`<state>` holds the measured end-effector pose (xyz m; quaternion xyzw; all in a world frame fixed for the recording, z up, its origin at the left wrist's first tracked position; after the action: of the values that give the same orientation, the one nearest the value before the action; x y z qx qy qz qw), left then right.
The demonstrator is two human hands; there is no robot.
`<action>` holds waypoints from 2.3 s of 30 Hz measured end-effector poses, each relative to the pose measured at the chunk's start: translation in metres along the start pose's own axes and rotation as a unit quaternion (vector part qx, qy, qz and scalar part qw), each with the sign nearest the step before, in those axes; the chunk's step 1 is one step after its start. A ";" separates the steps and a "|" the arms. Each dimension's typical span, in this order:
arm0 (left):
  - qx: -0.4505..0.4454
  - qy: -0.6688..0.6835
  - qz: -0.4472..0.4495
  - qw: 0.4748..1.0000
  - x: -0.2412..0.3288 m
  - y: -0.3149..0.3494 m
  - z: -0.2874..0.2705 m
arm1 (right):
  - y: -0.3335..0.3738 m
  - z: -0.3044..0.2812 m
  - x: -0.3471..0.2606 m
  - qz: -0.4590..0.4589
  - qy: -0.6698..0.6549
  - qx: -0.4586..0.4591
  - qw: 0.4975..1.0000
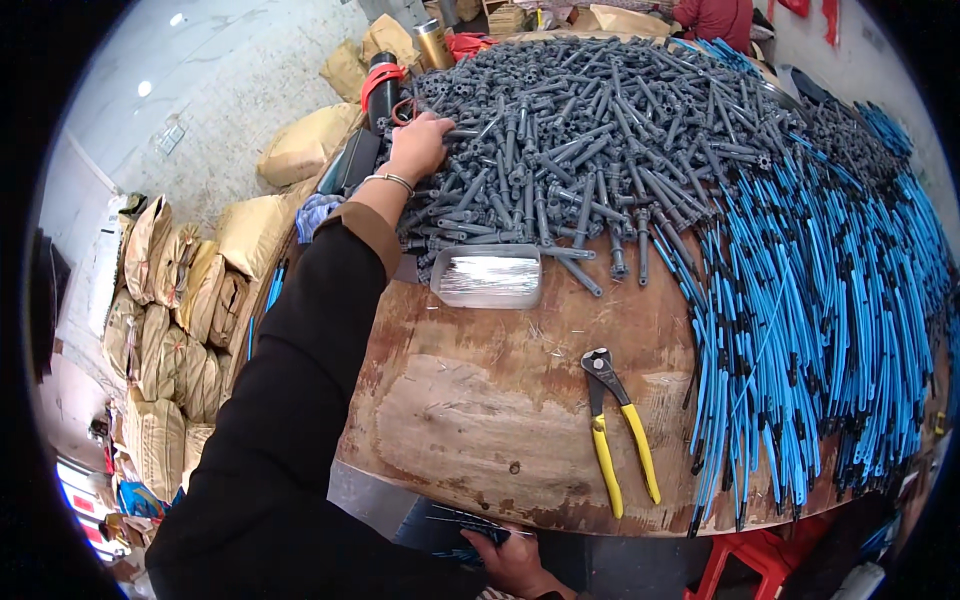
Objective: The person inserts blue electrical wire bundles into black connector blocks by hand.
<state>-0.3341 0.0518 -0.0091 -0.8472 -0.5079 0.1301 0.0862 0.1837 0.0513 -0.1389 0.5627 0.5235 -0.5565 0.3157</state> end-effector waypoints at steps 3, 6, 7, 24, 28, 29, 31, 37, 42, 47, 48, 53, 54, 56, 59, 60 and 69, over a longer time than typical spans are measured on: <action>0.029 -0.010 -0.051 0.998 -0.010 0.015 -0.033 | 0.004 0.004 -0.006 0.015 -0.014 -0.009 1.000; 0.066 0.084 -0.062 0.992 -0.044 0.037 -0.085 | 0.009 0.007 -0.007 0.016 -0.025 -0.011 0.999; 0.071 0.081 -0.065 0.992 -0.049 0.050 -0.100 | 0.011 0.009 -0.007 -0.002 -0.027 -0.005 1.000; -0.203 0.903 -0.113 0.362 0.036 0.438 -0.105 | 0.037 0.030 -0.031 -0.023 -0.026 -0.024 0.999; -0.257 0.912 -0.060 0.314 0.046 0.456 -0.085 | 0.042 0.033 -0.034 -0.112 0.002 0.020 0.994; -0.257 0.910 -0.077 0.316 0.048 0.458 -0.084 | 0.042 0.032 -0.032 -0.085 -0.003 0.013 0.996; -0.256 0.905 -0.111 0.321 0.049 0.462 -0.080 | 0.041 0.032 -0.029 -0.031 -0.015 0.000 0.999; -0.239 0.890 -0.114 0.371 0.045 0.471 -0.070 | 0.032 0.033 -0.026 -0.025 -0.004 0.012 1.000; -0.243 0.880 -0.111 0.392 0.046 0.470 -0.068 | 0.031 0.033 -0.022 -0.004 -0.002 -0.007 1.000; -0.257 0.879 -0.091 0.392 0.050 0.470 -0.065 | 0.030 0.034 -0.018 -0.019 0.008 -0.012 1.000; -0.257 0.879 -0.092 0.391 0.051 0.471 -0.064 | 0.030 0.034 -0.018 -0.018 0.008 -0.013 1.000; -0.241 0.878 -0.114 0.398 0.051 0.472 -0.059 | 0.030 0.033 -0.017 -0.018 0.011 0.003 1.000; -0.235 0.871 -0.127 0.412 0.050 0.472 -0.057 | 0.029 0.033 -0.016 -0.014 0.009 0.002 1.000; -0.228 0.865 -0.140 0.425 0.049 0.471 -0.056 | 0.028 0.033 -0.016 -0.010 0.007 0.000 1.000; -0.246 0.855 -0.113 0.442 0.049 0.473 -0.057 | 0.030 0.035 -0.016 -0.019 0.002 0.014 1.000; -0.246 0.856 -0.113 0.441 0.048 0.473 -0.056 | 0.030 0.035 -0.016 -0.019 0.002 0.014 1.000; -0.130 0.758 -0.029 0.639 0.055 0.477 -0.078 | 0.026 0.037 -0.018 0.007 0.010 0.017 1.000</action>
<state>0.1150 -0.1242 -0.0747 -0.6359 -0.3008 -0.6276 0.3335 0.2007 0.0060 -0.1342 0.5772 0.5135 -0.5572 0.3045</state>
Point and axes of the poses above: each hand's wrist, its own y-axis away from the middle knuckle, its own z-axis out of the palm, x = y × z, the point moved 2 cm from there along -y, towards the middle knuckle, and after that the axes turned 7 degrees about -z, right-handed, at the moved point
